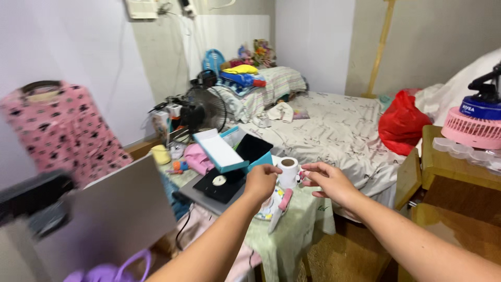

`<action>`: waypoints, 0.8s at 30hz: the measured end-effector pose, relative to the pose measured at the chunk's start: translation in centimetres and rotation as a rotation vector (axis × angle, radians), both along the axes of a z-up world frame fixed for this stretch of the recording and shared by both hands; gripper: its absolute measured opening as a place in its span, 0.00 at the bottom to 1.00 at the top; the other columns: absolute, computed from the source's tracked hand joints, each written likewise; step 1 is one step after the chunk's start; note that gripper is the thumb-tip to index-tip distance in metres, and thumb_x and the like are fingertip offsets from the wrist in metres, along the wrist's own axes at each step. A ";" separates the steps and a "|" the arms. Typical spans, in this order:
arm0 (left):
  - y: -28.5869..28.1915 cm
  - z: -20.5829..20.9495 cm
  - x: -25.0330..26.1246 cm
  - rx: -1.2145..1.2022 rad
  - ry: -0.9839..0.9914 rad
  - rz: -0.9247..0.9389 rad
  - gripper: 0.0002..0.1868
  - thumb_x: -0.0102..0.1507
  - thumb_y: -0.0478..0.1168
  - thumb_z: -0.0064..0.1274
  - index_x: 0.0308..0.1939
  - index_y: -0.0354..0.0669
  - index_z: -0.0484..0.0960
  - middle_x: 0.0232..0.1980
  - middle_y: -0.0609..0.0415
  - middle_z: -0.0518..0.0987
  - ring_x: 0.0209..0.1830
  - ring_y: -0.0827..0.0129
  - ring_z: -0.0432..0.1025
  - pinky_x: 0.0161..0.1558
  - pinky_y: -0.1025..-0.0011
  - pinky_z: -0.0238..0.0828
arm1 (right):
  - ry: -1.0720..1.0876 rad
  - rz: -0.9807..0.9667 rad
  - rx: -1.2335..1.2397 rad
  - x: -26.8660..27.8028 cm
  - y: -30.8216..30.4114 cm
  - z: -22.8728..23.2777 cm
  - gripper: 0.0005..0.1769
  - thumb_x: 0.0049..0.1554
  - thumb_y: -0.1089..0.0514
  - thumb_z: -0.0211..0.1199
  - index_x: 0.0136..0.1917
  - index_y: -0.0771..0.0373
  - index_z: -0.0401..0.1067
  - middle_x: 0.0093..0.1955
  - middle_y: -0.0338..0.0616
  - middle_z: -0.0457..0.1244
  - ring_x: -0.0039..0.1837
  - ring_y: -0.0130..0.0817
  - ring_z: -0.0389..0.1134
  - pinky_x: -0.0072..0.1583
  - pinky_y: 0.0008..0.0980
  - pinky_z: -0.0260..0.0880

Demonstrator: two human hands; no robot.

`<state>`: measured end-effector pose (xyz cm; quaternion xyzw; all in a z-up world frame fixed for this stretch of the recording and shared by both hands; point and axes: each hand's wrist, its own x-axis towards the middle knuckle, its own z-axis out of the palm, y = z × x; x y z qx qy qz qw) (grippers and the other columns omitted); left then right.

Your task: The person wipes a wooden dressing table and mirror using a cloth and paper towel. They move a small fan, a tripod, a bowl, and a lid aside to reach the surface, then wipe the tabletop and mirror. They also wipe a pair of black sandals before placing them back on the table.

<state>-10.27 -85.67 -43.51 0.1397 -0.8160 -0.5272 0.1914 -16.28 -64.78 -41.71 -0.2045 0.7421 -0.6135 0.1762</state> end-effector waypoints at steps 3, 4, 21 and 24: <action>-1.6 -0.6 -6.2 -0.364 -0.100 -0.148 0.21 0.55 0.29 0.49 0.46 0.45 0.92 0.41 0.44 0.85 0.42 0.58 0.80 0.47 0.66 0.75 | -0.008 -0.044 0.063 -3.5 -0.9 -0.8 0.21 0.62 0.49 0.54 0.67 0.50 0.72 0.62 0.32 0.70 0.63 0.23 0.71 0.55 0.30 0.69; -1.9 -0.7 -8.0 -0.500 -0.135 -0.197 0.21 0.55 0.29 0.50 0.47 0.48 0.92 0.47 0.42 0.84 0.47 0.55 0.79 0.51 0.64 0.74 | -0.012 -0.058 0.090 -4.7 -1.0 -1.1 0.21 0.62 0.49 0.54 0.67 0.49 0.72 0.62 0.31 0.70 0.63 0.23 0.71 0.56 0.30 0.69; -5.5 -12.5 -23.6 -1.071 -0.474 -0.477 0.24 0.58 0.39 0.58 0.60 0.47 0.79 0.72 0.47 0.68 0.69 0.48 0.66 0.62 0.56 0.69 | -0.074 -0.068 0.036 -14.3 -5.1 -3.9 0.23 0.61 0.50 0.54 0.70 0.51 0.69 0.69 0.31 0.66 0.65 0.27 0.69 0.60 0.34 0.70; -6.2 -15.2 -25.9 -1.237 -0.430 -0.595 0.16 0.60 0.40 0.55 0.51 0.42 0.86 0.63 0.37 0.77 0.60 0.47 0.75 0.59 0.58 0.73 | -0.058 -0.061 0.029 -14.4 -4.7 -4.2 0.23 0.61 0.51 0.54 0.69 0.52 0.69 0.69 0.32 0.65 0.66 0.27 0.70 0.60 0.34 0.70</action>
